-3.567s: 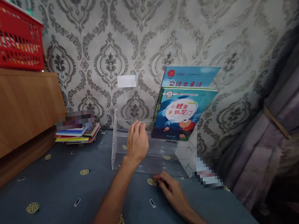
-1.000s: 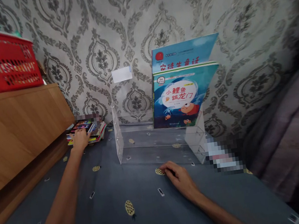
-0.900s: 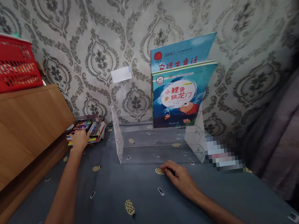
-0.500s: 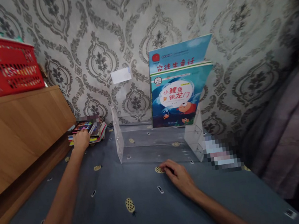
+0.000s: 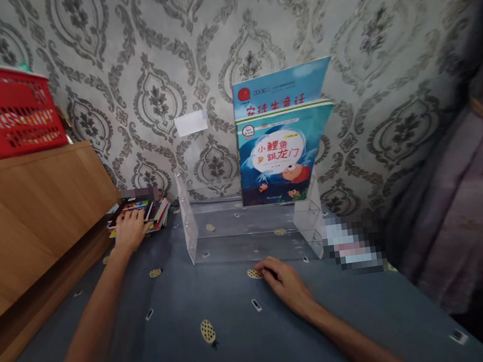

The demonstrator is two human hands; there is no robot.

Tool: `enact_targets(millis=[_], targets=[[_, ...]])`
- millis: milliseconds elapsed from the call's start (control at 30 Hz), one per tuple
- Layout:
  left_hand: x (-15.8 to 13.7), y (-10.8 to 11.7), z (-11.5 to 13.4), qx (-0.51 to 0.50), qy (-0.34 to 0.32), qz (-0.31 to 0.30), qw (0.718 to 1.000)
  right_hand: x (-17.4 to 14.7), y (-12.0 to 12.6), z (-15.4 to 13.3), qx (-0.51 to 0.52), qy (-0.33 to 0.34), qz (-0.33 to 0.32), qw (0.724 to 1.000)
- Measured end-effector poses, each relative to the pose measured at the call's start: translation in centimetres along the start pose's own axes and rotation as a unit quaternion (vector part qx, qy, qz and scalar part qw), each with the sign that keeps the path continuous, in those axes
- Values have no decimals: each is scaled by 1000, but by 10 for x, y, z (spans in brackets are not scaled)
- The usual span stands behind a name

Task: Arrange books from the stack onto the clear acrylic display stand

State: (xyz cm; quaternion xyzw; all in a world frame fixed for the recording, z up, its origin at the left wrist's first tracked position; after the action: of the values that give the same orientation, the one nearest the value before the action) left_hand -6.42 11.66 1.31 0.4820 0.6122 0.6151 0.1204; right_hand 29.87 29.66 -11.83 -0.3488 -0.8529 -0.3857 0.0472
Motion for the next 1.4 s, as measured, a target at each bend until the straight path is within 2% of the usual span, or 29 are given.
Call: enact_targets(millis=[167, 267, 400, 500, 667, 867, 1067, 1400], targets=[[-2, -12, -14, -29, 49, -17, 998, 0, 1, -1, 0, 3, -1, 1000], [-2, -8, -15, -26, 45, -22, 998, 0, 2, -2, 2, 9, 3, 1000], [-4, 3, -4, -16, 16, -19, 1000, -1, 1, -1, 4, 8, 6, 1000], [-8, 2, 3, -18, 7, -2, 1000, -1, 0, -1, 4, 4, 1, 1000], [-15, -12, 2, -24, 49, -27, 998, 0, 0, -3, 1, 5, -1, 1000], [-24, -12, 10, -1, 48, -21, 999, -1, 0, -2, -1, 6, 1, 1000], [-40, -15, 28, 29, 73, 14, 997, -2, 0, -3, -4, 21, 3, 1000], [-59, -38, 46, 45, 122, 39, 991, -1, -1, -2, -8, 25, 7, 1000]])
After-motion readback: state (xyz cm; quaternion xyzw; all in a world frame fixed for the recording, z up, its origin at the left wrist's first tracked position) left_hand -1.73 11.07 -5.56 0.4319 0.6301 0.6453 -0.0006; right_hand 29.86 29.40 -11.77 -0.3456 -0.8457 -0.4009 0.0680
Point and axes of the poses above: each hand's wrist, its own x-axis towards the middle knuckle, its own y-axis out of the back of the hand, z = x × y, the point moved 4 cm from there along x, towards the middle knuckle, and after that the axes turned 6 degrees about -x, right-handed, at the moved point
